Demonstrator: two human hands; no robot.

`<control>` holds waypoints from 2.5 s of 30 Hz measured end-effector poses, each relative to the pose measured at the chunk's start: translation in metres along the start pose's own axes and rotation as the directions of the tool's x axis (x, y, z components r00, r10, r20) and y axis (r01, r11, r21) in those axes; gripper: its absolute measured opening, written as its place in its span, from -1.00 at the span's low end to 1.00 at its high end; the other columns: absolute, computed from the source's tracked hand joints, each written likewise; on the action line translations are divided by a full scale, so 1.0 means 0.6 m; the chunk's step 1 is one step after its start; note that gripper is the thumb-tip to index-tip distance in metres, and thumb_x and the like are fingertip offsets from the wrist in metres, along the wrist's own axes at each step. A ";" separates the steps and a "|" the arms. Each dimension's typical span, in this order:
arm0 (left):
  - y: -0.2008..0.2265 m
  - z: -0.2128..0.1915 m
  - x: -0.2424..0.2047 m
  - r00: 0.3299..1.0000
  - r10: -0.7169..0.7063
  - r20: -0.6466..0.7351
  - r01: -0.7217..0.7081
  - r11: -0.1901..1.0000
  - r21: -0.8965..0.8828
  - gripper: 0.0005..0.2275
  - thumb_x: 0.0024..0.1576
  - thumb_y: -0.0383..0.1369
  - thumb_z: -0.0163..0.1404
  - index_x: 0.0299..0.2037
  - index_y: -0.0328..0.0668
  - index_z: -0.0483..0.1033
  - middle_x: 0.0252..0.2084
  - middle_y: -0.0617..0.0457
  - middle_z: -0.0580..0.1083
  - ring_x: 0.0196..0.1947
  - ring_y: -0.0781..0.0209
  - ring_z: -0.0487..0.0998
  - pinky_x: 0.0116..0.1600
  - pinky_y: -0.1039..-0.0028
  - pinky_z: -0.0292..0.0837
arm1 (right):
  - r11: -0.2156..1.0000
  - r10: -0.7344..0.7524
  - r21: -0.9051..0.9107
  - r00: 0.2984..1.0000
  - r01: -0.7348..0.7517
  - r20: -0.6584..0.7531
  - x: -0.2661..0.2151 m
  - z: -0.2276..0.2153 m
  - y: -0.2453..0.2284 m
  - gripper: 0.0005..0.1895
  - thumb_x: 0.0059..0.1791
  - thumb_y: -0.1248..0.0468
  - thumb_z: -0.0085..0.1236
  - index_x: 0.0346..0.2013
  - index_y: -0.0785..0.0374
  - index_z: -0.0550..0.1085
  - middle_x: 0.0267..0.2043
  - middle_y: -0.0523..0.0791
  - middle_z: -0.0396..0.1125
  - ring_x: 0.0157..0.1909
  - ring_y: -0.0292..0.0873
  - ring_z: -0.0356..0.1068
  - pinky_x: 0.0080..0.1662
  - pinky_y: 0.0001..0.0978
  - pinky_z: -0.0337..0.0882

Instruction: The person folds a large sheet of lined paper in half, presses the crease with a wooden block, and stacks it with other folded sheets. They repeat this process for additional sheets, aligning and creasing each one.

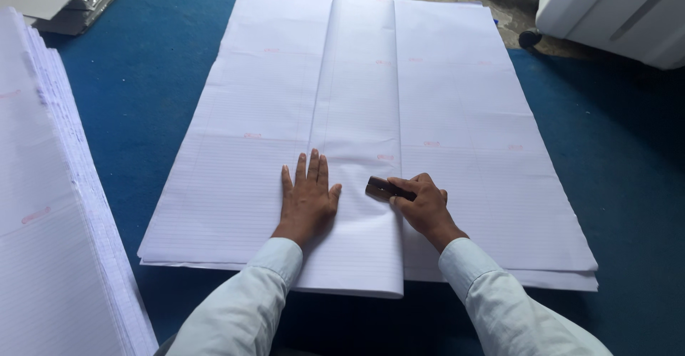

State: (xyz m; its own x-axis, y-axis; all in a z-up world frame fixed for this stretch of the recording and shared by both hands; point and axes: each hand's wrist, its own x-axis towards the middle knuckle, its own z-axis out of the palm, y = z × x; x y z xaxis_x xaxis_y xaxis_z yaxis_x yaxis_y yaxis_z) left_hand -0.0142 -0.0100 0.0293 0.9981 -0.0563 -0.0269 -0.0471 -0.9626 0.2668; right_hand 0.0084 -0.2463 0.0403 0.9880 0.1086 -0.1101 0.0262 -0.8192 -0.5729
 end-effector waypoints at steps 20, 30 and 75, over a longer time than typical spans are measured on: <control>-0.007 0.036 0.028 0.996 -0.076 0.055 0.068 0.989 0.133 -0.39 0.30 -0.01 -0.59 0.50 -0.12 -0.33 0.58 0.05 -0.32 0.55 0.08 -0.40 0.47 -0.15 -0.61 | 0.989 0.025 0.144 0.997 -0.036 0.076 -0.104 0.005 -0.008 -0.56 -0.10 0.17 0.21 0.09 -0.11 0.55 -0.13 -0.22 0.27 -0.05 -0.19 0.32 0.12 -0.26 0.41; 0.000 0.044 0.029 0.990 -0.138 0.022 0.131 0.969 0.211 -0.39 0.32 0.00 -0.59 0.51 -0.14 -0.30 0.58 0.02 -0.27 0.55 0.06 -0.36 0.46 -0.19 -0.57 | 0.998 0.039 0.038 0.994 -0.043 0.106 -0.178 -0.001 -0.022 -0.55 -0.11 0.21 0.27 0.09 -0.11 0.57 -0.09 -0.20 0.28 0.01 -0.09 0.16 0.20 -0.15 0.24; 0.163 0.015 -0.093 0.979 -0.071 0.190 0.056 0.995 0.085 -0.23 0.24 0.16 -0.39 0.49 -0.25 -0.26 0.54 -0.30 -0.29 0.53 -0.25 -0.43 0.45 -0.22 -0.53 | 0.937 -0.223 0.329 0.928 0.119 0.299 -0.162 -0.088 0.089 -0.56 -0.12 0.19 0.28 0.07 -0.02 0.58 -0.06 -0.08 0.40 0.05 -0.13 0.40 0.13 -0.21 0.42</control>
State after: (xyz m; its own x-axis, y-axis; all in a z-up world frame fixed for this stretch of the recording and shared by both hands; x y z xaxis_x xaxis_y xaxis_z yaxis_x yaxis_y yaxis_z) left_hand -0.0747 -0.1033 0.0479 0.9730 -0.0366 -0.2281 0.0057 -0.9833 0.1819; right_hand -0.0780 -0.3305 0.0632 0.8655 0.4514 -0.2173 0.0917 -0.5693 -0.8170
